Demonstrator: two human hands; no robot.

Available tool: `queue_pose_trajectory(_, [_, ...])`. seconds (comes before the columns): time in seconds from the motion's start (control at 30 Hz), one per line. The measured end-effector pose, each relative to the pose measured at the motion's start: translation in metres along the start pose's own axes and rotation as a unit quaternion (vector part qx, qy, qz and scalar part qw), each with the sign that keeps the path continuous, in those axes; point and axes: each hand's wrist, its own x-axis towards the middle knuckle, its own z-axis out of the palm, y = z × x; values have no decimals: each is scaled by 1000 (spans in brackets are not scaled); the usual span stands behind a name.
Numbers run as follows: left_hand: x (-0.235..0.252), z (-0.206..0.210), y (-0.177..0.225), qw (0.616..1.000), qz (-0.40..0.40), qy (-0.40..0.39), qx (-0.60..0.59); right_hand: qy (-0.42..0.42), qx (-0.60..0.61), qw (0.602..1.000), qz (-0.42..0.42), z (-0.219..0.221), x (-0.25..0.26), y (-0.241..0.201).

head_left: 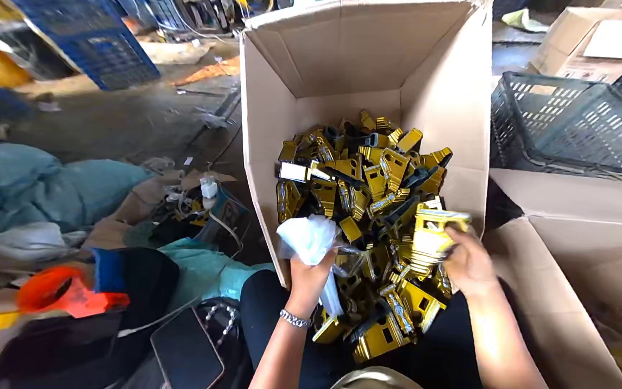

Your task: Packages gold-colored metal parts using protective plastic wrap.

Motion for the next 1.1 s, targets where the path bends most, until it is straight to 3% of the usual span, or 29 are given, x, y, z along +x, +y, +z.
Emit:
queue_pose_trajectory(0.07, [3, 13, 2, 1000, 16, -3, -1, -87, 61, 994, -30, 1, -10, -19])
queue_pose_trajectory(0.17, [-3, 30, 9, 999, 19, -13, -24, -227, -102, 968, 18, 20, -36, -26])
queue_pose_trajectory(0.23, [-12, 39, 18, 997, -30, -30, -64, -217, -180, 956, 86, 44, -43, -12])
queue_pose_trajectory(0.3, [-18, 42, 29, 992, -78, -36, -91, -154, -310, 938, -15, 59, -43, 16])
queue_pose_trajectory(0.33, [-18, 43, 33, 992, -84, -37, -90, -138, -400, 900, -103, 64, -39, 29])
queue_pose_trajectory(0.37, [-18, 41, 33, 994, -66, -42, -74, -168, -472, 856, -127, 69, -38, 36])
queue_pose_trajectory(0.4, [-18, 38, 28, 998, -21, -54, -36, -221, -524, 816, -98, 74, -39, 39])
queue_pose_trajectory(0.47, [-15, 28, 17, 989, 94, -91, 70, -287, -541, 790, -34, 79, -35, 45])
queue_pose_trajectory(0.57, [-9, 23, 7, 961, 185, -91, 186, -258, -454, 852, -30, 77, -18, 61])
queue_pose_trajectory(0.63, [-3, 25, 3, 942, 213, -50, 254, -231, -384, 892, 57, 84, -16, 55])
queue_pose_trajectory(0.7, [1, 28, -1, 931, 211, 12, 297, -201, -249, 935, 150, 87, -18, 48])
queue_pose_trajectory(0.77, [-4, 28, -1, 943, 172, 49, 281, -187, -122, 954, 202, 84, -22, 43])
queue_pose_trajectory(0.83, [-20, 30, 9, 958, 155, -5, 242, -147, -47, 971, 182, 82, -24, 49])
queue_pose_trajectory(0.93, [-40, 37, 12, 947, 231, -132, 178, -115, -58, 990, 53, 77, -26, 59])
queue_pose_trajectory(1.0, [-37, 26, 15, 972, 140, -157, 101, -56, -56, 996, 51, 62, -15, 57])
queue_pose_trajectory(1.03, [-28, 20, 14, 986, 84, -133, 57, -32, -14, 998, 43, 47, -13, 49])
queue_pose_trajectory(1.07, [-19, 12, 17, 993, 11, -115, 14, -28, 88, 996, 16, 25, -11, 43])
queue_pose_trajectory(1.1, [-12, 4, 24, 993, -51, -103, -10, -57, 239, 969, -32, 1, -9, 39])
